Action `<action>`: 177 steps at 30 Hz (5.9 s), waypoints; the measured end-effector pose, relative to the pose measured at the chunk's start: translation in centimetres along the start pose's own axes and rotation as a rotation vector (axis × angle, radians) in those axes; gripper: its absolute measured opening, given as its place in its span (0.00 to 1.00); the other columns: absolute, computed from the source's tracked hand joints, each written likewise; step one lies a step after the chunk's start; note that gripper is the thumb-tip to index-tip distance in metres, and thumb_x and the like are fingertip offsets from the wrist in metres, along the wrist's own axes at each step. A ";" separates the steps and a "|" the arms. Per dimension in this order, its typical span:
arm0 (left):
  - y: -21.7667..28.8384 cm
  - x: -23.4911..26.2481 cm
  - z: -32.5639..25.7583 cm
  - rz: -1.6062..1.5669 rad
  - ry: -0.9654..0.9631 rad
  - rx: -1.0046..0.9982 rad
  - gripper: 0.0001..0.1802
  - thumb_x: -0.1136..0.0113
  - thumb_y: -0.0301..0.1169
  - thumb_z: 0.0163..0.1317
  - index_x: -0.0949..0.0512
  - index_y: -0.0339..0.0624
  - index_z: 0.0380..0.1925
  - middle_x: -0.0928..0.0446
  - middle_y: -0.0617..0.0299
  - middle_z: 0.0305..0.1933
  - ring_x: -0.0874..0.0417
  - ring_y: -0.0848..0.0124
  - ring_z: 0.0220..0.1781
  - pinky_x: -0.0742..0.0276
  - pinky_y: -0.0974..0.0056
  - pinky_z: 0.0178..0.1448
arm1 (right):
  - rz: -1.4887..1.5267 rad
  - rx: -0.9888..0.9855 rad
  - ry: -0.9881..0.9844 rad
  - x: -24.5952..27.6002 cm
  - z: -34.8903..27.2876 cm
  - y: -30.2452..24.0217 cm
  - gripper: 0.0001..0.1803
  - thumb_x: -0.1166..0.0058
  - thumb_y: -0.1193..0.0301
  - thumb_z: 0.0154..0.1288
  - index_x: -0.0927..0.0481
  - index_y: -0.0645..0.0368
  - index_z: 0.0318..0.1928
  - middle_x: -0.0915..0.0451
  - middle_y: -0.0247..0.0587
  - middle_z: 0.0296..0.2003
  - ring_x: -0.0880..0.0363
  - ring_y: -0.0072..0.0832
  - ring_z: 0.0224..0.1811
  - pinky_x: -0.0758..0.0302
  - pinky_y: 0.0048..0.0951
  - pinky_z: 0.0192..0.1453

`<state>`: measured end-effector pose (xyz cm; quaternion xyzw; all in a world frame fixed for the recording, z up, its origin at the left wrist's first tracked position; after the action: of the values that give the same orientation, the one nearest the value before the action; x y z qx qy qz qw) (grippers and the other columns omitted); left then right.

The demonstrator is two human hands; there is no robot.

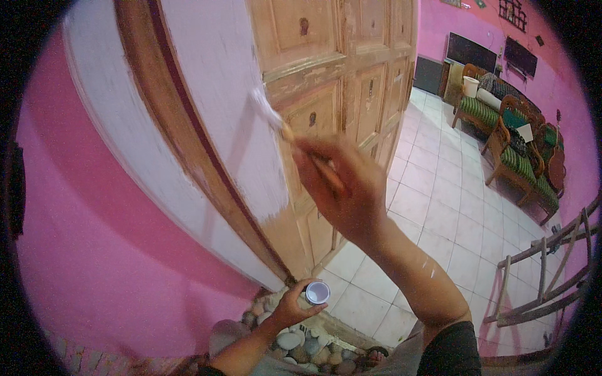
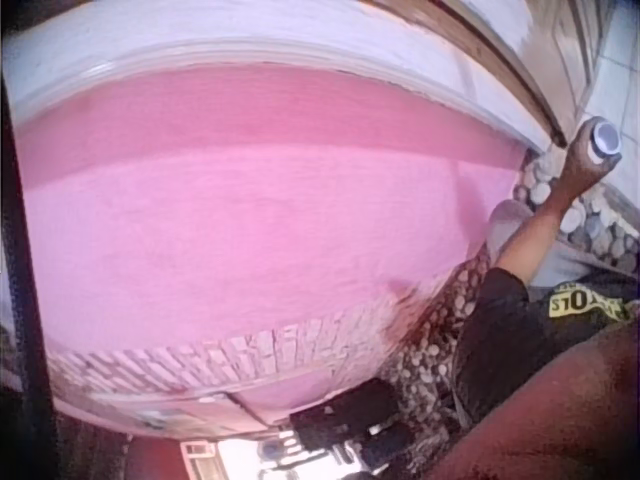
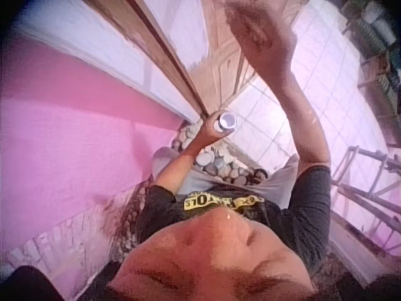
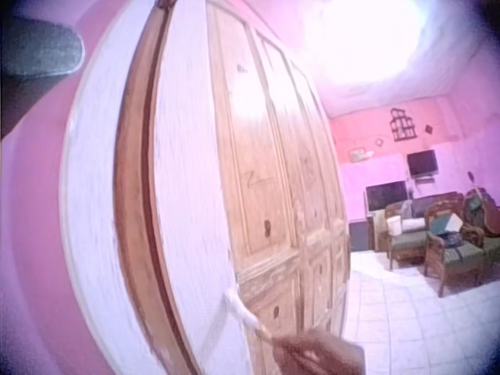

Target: The person paints a door frame using a brush and white paint from a small can. They dip the brush into the paint can and then apply the paint to the top and side edges of the door frame and the top of a wooden door.

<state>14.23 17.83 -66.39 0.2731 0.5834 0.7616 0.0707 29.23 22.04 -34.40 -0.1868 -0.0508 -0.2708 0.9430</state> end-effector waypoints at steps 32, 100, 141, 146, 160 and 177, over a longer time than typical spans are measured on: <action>-0.2 2.2 -1.1 0.091 0.149 0.103 0.40 0.23 0.32 0.57 0.34 0.36 0.66 0.25 0.50 0.64 0.24 0.61 0.68 0.29 0.56 0.72 | 0.398 -0.810 -0.318 3.1 -13.9 4.0 0.11 0.36 0.70 0.71 0.19 0.67 0.42 0.16 0.40 0.29 0.19 0.19 0.27 0.23 0.19 0.31; -0.4 6.7 -3.4 0.066 0.322 0.061 0.37 0.23 0.26 0.55 0.32 0.36 0.63 0.23 0.52 0.60 0.21 0.64 0.64 0.26 0.59 0.69 | 0.750 -1.244 -0.075 -3.9 -21.6 10.7 0.13 0.43 0.66 0.74 0.20 0.66 0.45 0.17 0.44 0.28 0.19 0.29 0.23 0.23 0.29 0.26; 0.8 8.4 -5.4 0.046 0.293 0.024 0.36 0.22 0.32 0.54 0.28 0.37 0.61 0.19 0.51 0.57 0.16 0.60 0.59 0.21 0.59 0.63 | 0.500 -0.942 -0.101 -7.0 -17.8 7.6 0.09 0.46 0.72 0.76 0.23 0.68 0.43 0.18 0.43 0.30 0.18 0.25 0.28 0.19 0.26 0.35; 0.3 8.6 -5.8 0.023 0.289 0.037 0.37 0.21 0.32 0.53 0.28 0.38 0.61 0.19 0.52 0.57 0.16 0.61 0.59 0.21 0.59 0.63 | 0.499 -0.692 0.052 -4.4 -13.7 4.1 0.09 0.48 0.73 0.77 0.25 0.69 0.44 0.17 0.47 0.31 0.18 0.28 0.28 0.18 0.29 0.36; -1.0 8.6 -5.7 0.009 0.251 0.106 0.36 0.20 0.32 0.52 0.27 0.41 0.61 0.19 0.53 0.57 0.17 0.61 0.59 0.22 0.58 0.64 | 0.434 -0.566 -0.011 -5.0 -12.8 2.1 0.10 0.45 0.72 0.76 0.25 0.69 0.45 0.16 0.46 0.32 0.16 0.25 0.30 0.19 0.25 0.34; -1.6 7.7 -5.4 0.017 0.249 0.102 0.36 0.20 0.33 0.52 0.26 0.40 0.60 0.19 0.53 0.54 0.17 0.62 0.58 0.22 0.59 0.63 | 0.230 -0.633 -0.218 -4.1 -12.6 2.4 0.07 0.52 0.75 0.73 0.25 0.69 0.40 0.21 0.43 0.28 0.22 0.24 0.26 0.25 0.25 0.28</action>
<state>4.73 17.05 -66.21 0.1843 0.6233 0.7597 -0.0227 26.96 21.11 -47.65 -0.5020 -0.0432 -0.1434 0.8518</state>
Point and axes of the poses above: each hand's wrist, its own z-axis towards the middle knuckle, its own x-axis out of the back of the hand, y = z × x, the point moved 8 cm from there along z, towards the middle knuckle
